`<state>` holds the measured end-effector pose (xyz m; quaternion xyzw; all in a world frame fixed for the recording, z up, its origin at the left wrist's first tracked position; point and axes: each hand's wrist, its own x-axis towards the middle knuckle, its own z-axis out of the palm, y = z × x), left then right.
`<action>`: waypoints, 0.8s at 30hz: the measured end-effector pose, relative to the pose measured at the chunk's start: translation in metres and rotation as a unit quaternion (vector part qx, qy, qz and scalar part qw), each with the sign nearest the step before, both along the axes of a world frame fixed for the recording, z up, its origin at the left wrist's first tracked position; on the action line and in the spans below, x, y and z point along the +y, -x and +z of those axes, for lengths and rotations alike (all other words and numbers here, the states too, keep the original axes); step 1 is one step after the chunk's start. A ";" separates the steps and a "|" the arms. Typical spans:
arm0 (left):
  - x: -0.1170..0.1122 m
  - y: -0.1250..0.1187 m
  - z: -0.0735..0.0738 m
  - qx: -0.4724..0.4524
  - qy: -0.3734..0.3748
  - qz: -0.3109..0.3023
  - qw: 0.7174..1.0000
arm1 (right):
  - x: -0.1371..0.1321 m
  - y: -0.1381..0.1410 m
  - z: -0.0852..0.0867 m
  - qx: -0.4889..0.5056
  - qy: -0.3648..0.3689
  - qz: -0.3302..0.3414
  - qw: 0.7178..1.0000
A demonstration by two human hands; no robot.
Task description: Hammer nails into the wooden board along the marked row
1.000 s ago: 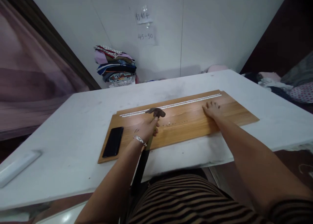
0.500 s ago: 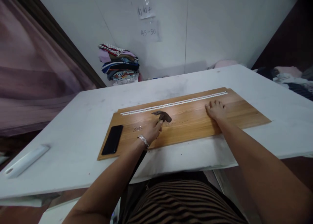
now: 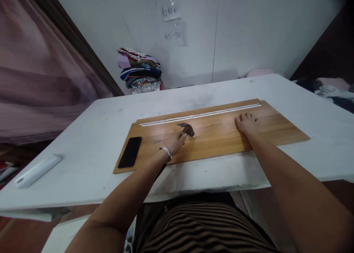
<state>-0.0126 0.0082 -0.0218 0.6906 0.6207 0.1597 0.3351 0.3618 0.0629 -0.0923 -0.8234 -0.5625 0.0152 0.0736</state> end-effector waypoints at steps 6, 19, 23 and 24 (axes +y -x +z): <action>0.004 0.002 0.002 0.018 -0.005 -0.005 1.000 | -0.001 0.001 0.001 0.003 -0.003 -0.002 1.000; 0.004 -0.003 0.002 0.035 0.006 -0.012 0.999 | 0.005 -0.005 -0.004 -0.003 -0.007 0.001 1.000; 0.004 -0.001 0.006 0.032 -0.004 -0.012 0.999 | 0.003 -0.004 -0.002 0.000 0.003 -0.001 1.000; 0.003 -0.001 0.007 0.031 -0.005 -0.010 0.999 | 0.003 -0.004 -0.001 0.001 0.003 -0.001 1.000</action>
